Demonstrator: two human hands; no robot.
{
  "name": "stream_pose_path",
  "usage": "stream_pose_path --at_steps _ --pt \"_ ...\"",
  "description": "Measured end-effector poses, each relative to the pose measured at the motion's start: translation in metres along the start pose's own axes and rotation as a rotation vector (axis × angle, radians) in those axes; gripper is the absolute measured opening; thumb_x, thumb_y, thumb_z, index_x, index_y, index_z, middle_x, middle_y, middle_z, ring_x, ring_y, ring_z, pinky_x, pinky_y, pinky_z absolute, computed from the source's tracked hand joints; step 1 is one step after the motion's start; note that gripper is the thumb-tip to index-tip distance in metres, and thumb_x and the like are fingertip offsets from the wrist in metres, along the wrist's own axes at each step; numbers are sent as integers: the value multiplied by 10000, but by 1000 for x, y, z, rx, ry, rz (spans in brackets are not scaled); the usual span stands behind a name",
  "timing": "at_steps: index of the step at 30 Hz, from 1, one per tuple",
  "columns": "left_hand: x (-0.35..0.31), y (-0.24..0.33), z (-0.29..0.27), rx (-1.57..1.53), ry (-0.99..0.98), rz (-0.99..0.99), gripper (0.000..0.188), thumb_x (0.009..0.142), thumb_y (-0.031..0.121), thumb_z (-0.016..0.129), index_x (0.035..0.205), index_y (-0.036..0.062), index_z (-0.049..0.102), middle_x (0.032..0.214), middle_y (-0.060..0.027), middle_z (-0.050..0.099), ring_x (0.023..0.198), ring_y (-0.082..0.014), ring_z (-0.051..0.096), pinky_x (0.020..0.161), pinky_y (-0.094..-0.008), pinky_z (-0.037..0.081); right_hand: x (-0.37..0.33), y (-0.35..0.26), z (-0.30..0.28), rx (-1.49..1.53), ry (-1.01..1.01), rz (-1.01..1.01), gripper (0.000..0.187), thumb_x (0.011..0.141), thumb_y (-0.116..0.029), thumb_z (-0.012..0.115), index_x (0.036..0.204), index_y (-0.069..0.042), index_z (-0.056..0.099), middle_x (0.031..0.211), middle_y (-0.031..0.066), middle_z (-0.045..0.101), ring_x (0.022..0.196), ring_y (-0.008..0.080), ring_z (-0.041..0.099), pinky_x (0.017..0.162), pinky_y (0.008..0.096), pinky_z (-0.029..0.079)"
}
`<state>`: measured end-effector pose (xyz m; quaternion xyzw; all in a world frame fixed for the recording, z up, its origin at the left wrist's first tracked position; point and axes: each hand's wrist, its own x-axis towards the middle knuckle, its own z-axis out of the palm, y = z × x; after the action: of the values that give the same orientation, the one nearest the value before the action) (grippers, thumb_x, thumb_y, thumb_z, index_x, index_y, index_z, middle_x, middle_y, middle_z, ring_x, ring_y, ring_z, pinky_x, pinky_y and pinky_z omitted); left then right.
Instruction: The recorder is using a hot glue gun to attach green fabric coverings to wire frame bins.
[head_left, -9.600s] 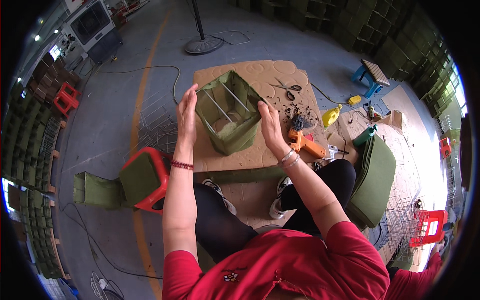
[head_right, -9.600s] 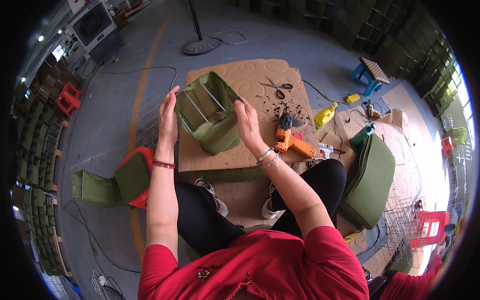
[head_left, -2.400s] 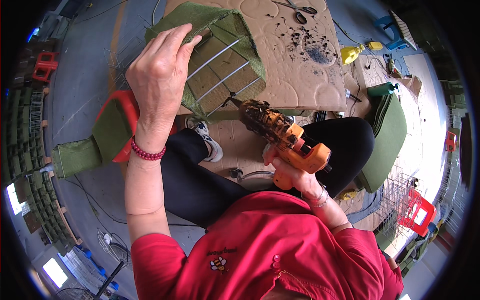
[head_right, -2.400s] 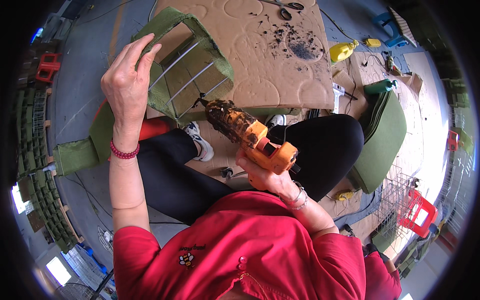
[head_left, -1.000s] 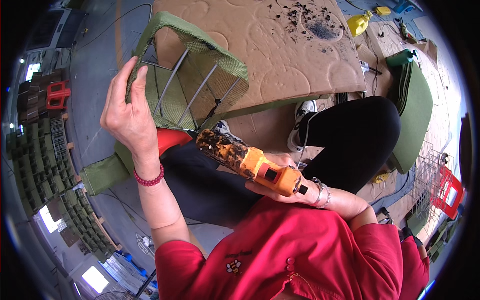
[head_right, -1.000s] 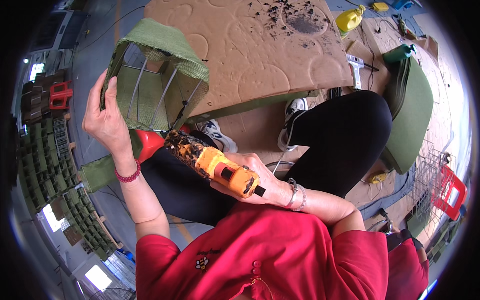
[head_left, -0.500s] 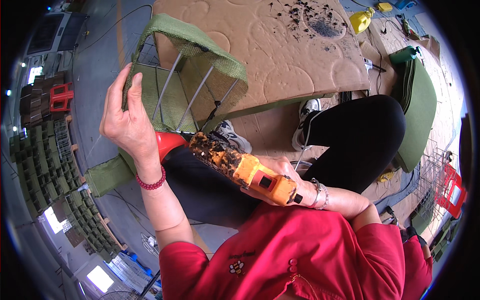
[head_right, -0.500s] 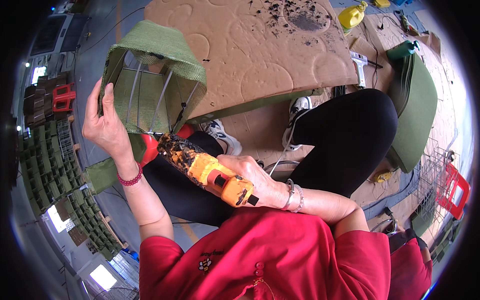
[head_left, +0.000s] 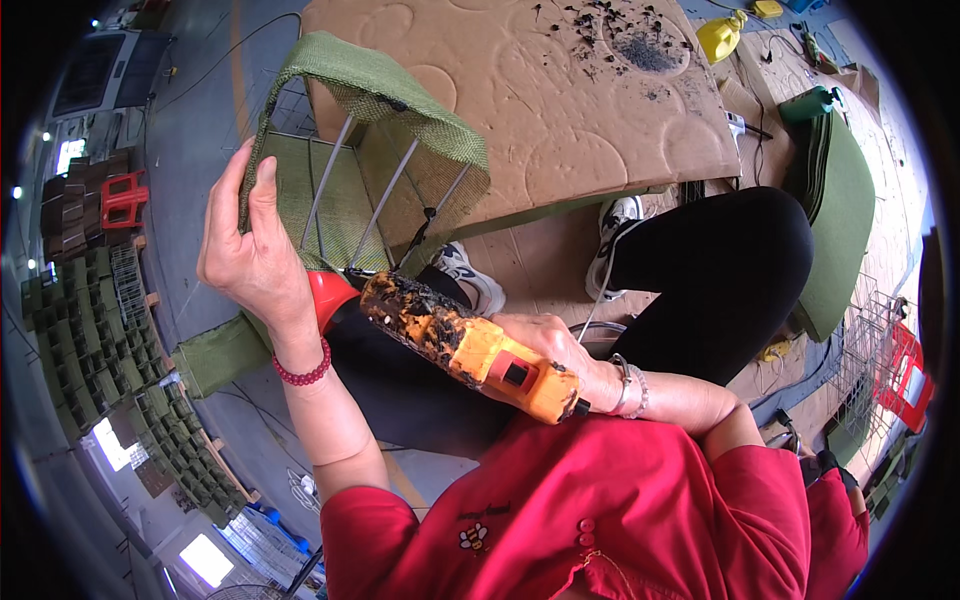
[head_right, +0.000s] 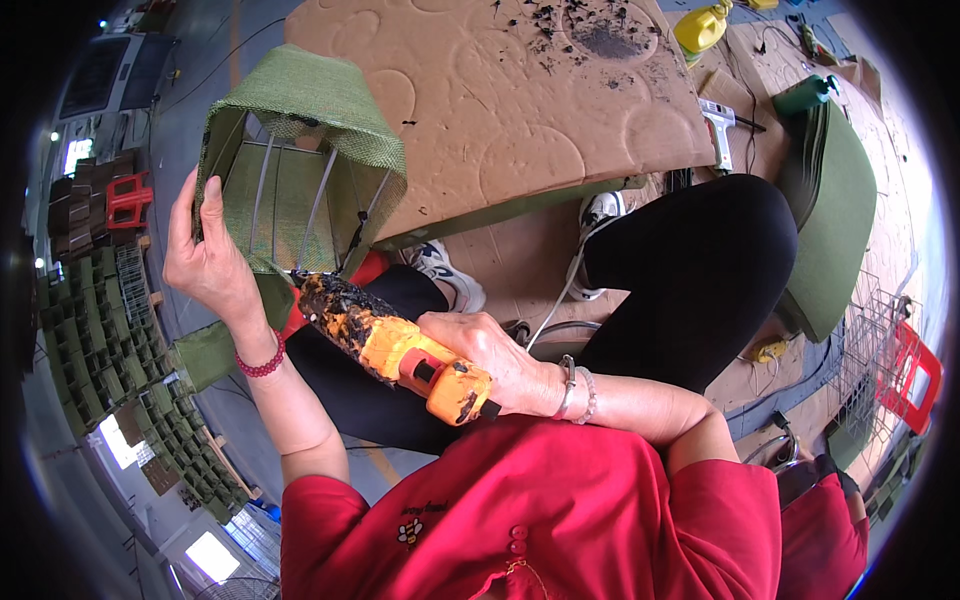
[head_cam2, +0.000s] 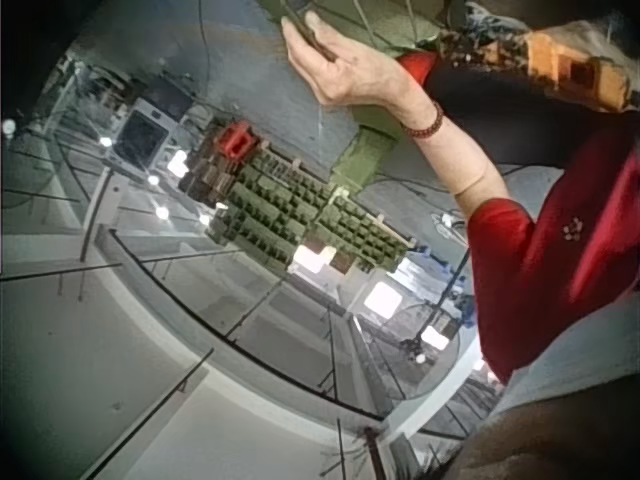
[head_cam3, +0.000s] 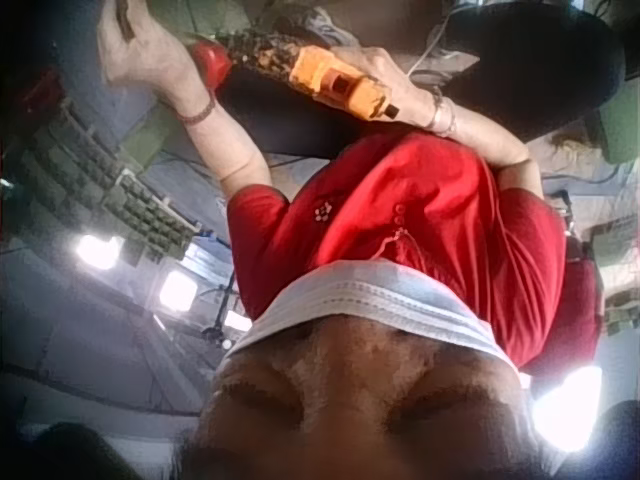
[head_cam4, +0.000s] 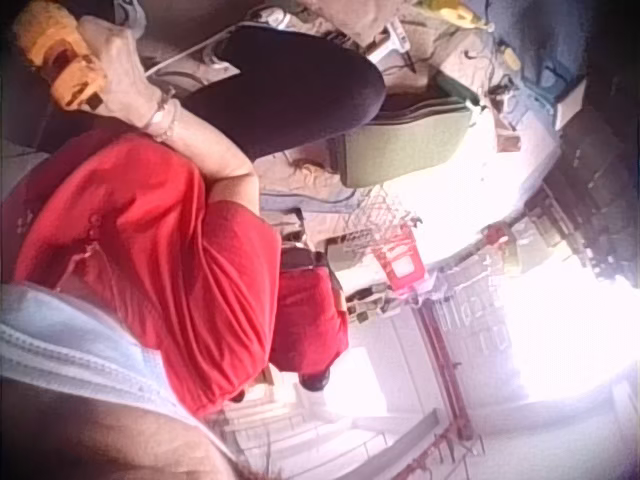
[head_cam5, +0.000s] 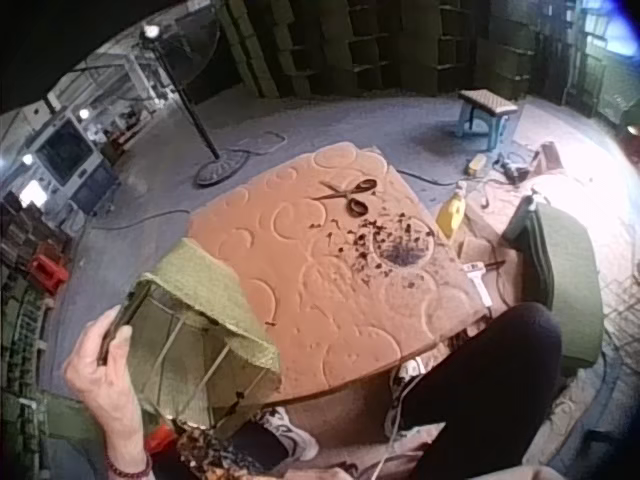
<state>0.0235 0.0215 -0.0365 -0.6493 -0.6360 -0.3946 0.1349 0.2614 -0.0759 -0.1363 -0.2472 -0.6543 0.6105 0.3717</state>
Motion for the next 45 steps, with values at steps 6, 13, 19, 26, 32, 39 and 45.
stream_pose_path --at_steps 6,13,19,26,32,39,45 --pt "0 -1 -1 7 -8 -14 225 934 62 689 1125 -55 711 1016 -96 748 891 -121 669 838 -273 533 2 0 1 -3 11 1 348 767 -183 741 863 0 462 768 181 495 759 422 565 650 430 453" --pt "1 -3 0 5 5 1 222 929 60 694 1120 -51 715 1009 -101 749 888 -124 670 829 -274 531 -3 0 0 17 31 -9 304 808 -158 744 879 -4 492 776 170 524 724 414 574 620 418 452" --pt "1 -1 1 7 31 18 199 900 48 716 1082 -30 727 986 -104 752 879 -162 694 800 -299 542 -15 6 0 -22 56 11 319 781 -167 778 901 -8 528 781 163 556 725 400 589 625 407 463" --pt "2 -6 3 -28 56 0 182 865 35 743 1043 -8 740 966 -98 755 871 -189 713 771 -318 554 -22 3 -2 -91 61 46 314 773 -166 786 949 -25 568 792 149 588 742 392 617 648 412 494" --pt "2 -1 2 -26 35 1 212 920 59 705 1109 -38 724 999 -101 752 891 -130 681 811 -278 539 -27 3 -6 -192 56 69 295 791 -180 790 941 -40 578 752 121 568 709 355 626 611 399 492" --pt "1 -3 3 -26 64 37 194 849 8 747 1043 9 740 939 -101 750 848 -190 715 741 -310 555 -31 -4 -12 -274 37 56 288 802 -163 774 998 -50 595 816 125 576 714 361 626 622 400 501" --pt "4 -1 5 -15 75 48 197 838 29 764 1033 16 744 928 -103 748 850 -200 720 740 -312 553 -31 -7 -16 -307 50 83 326 798 -148 767 1064 -44 611 865 127 620 754 359 646 655 392 524"
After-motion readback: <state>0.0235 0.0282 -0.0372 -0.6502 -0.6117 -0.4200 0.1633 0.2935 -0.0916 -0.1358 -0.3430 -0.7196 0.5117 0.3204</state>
